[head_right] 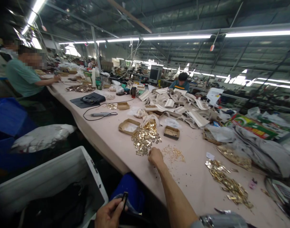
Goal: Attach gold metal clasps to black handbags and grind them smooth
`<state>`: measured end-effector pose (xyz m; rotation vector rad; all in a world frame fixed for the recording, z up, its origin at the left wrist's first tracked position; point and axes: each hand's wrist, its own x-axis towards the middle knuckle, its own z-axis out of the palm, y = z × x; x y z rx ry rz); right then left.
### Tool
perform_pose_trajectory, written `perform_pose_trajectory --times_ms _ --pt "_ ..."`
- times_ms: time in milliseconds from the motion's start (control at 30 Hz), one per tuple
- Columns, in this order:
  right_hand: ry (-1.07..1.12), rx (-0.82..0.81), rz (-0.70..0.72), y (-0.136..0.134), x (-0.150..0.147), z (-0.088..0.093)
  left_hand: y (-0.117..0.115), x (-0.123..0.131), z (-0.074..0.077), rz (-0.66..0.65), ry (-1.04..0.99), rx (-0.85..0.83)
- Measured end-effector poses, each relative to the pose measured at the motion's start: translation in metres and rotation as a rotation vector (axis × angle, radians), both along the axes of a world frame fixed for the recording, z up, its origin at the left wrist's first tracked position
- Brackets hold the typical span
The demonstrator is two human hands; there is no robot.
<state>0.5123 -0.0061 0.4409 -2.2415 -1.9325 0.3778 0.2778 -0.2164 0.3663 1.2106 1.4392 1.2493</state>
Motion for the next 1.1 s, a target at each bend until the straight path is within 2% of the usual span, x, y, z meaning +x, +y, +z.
perform_pose_trajectory --times_ms 100,233,467,800,967,1100 --pt "0.001 -0.007 0.034 0.002 0.0 -0.003 0.002 0.0 0.01 -0.027 -0.004 0.008" --pt "-0.003 -0.042 0.111 0.008 0.015 0.0 0.002 0.001 0.016 -0.028 0.011 0.026" --pt "0.037 -0.072 0.277 0.015 0.038 0.006 -0.002 0.006 0.019 -0.013 -0.016 0.028" --pt "0.163 -0.091 0.402 0.012 0.033 0.01 -0.007 0.008 0.023 -0.014 -0.007 0.036" --pt "0.247 -0.061 0.396 0.008 0.025 0.029 -0.006 0.007 0.026 -0.041 -0.017 0.04" --pt "0.423 0.038 0.405 -0.026 0.009 0.05 -0.005 0.003 0.035 -0.054 0.023 0.013"
